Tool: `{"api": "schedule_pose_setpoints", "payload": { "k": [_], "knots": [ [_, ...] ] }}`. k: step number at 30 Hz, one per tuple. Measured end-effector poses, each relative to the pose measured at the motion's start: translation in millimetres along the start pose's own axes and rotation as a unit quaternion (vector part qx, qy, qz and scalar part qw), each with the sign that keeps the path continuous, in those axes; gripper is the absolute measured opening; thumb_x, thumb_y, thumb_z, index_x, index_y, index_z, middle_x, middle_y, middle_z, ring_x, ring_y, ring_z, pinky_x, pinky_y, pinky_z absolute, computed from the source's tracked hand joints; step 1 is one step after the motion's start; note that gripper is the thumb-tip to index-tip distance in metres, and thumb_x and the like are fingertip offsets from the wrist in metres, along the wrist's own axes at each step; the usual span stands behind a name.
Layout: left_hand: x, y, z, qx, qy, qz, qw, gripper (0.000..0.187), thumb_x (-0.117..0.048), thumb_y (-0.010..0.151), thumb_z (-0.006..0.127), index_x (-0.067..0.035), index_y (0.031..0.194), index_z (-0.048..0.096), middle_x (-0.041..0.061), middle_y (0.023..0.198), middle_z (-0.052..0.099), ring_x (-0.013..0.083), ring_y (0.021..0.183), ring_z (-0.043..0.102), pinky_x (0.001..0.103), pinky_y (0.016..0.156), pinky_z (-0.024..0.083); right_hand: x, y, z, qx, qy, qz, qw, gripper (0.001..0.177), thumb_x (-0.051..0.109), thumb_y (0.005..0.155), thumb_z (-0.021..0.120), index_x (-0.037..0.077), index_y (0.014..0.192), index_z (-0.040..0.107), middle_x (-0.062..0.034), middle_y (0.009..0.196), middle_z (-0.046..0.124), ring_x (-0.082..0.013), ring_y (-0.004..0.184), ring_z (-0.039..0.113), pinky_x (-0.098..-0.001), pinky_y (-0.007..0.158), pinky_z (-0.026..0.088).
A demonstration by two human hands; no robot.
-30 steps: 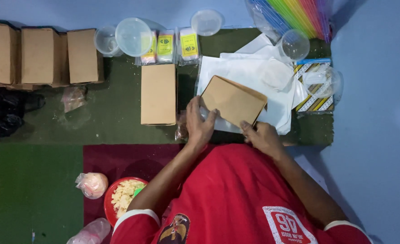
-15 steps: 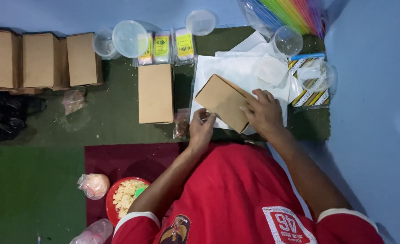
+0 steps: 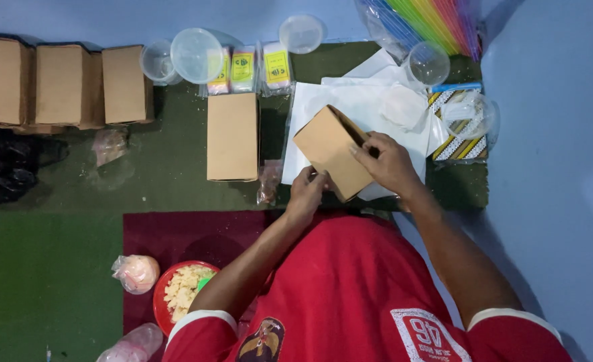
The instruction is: Portioning food ingredients into bags, wrapping a food item in paper, and placing it in a box
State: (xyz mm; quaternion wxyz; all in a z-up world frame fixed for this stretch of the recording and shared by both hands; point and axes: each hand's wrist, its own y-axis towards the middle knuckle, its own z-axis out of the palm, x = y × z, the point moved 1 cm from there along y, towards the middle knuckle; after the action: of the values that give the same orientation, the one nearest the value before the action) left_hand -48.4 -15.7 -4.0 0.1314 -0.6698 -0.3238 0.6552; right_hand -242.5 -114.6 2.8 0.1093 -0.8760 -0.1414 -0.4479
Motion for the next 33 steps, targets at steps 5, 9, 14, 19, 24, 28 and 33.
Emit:
{"api": "schedule_pose_setpoints", "payload": {
  "k": [5,9,14,19,24,28,33],
  "knots": [
    [27,27,4,0.025,-0.012,0.026,0.999,0.052,-0.035,0.087,0.066,0.002,0.124,0.066,0.012,0.086,0.071,0.0237,0.085,0.070,0.035,0.061,0.056,20,3,-2,0.026,-0.054,-0.071,0.996,0.044,0.043,0.096,0.075,0.001,0.110,0.074,-0.0245,0.131,0.064,-0.0528,0.126,0.056,-0.0661,0.102,0.046],
    [22,27,6,0.060,0.004,0.056,0.997,0.062,-0.039,0.092,0.063,-0.001,0.140,0.058,0.017,0.101,0.076,0.0292,0.100,0.073,0.042,0.079,0.058,40,-3,-6,0.004,0.019,-0.097,0.995,0.040,0.037,0.097,0.078,-0.002,0.100,0.072,-0.0275,0.123,0.067,-0.0537,0.121,0.058,-0.0627,0.100,0.048],
    [-18,-5,-13,-0.096,0.150,0.253,0.951,0.069,-0.028,0.093,0.065,0.008,0.147,0.042,0.033,0.126,0.062,0.0509,0.118,0.062,0.057,0.093,0.052,12,-1,-2,-0.088,0.021,-0.083,0.992,0.045,0.036,0.090,0.087,-0.002,0.096,0.064,-0.0288,0.134,0.060,-0.0564,0.132,0.050,-0.0666,0.104,0.043],
    [-56,-15,-16,-0.257,0.306,0.472,0.786,0.088,-0.013,0.070,0.087,-0.003,0.148,0.048,0.023,0.133,0.054,0.0441,0.130,0.052,0.051,0.092,0.045,19,-6,1,-0.183,-0.057,-0.120,0.974,0.047,0.031,0.077,0.096,0.001,0.095,0.064,-0.0204,0.134,0.063,-0.0470,0.130,0.056,-0.0598,0.100,0.049],
    [-95,-16,-7,-0.168,0.482,0.605,0.611,0.078,0.001,0.063,0.075,-0.015,0.138,0.062,0.014,0.133,0.057,0.0394,0.134,0.048,0.051,0.099,0.038,46,-15,2,-0.223,-0.202,-0.173,0.938,0.039,0.021,0.065,0.087,0.006,0.093,0.063,-0.0084,0.136,0.065,-0.0370,0.127,0.062,-0.0561,0.081,0.055],
    [-104,-20,-4,-0.106,0.533,0.614,0.573,0.083,0.000,0.056,0.084,-0.018,0.135,0.065,0.014,0.138,0.060,0.0356,0.132,0.050,0.050,0.101,0.038,74,-25,-5,-0.166,-0.101,-0.199,0.960,0.034,0.022,0.076,0.090,0.007,0.093,0.065,-0.0126,0.129,0.067,-0.0407,0.122,0.064,-0.0558,0.085,0.056],
    [-109,-13,-29,-0.078,0.558,0.597,0.571,0.045,0.002,0.062,0.077,-0.013,0.103,0.065,0.016,0.137,0.057,0.0317,0.117,0.059,0.047,0.090,0.042,65,-32,-26,-0.053,-0.001,-0.206,0.977,0.042,0.012,0.086,0.080,0.008,0.126,0.069,-0.0163,0.137,0.065,-0.0390,0.135,0.057,-0.0499,0.104,0.048]
  ]
}}
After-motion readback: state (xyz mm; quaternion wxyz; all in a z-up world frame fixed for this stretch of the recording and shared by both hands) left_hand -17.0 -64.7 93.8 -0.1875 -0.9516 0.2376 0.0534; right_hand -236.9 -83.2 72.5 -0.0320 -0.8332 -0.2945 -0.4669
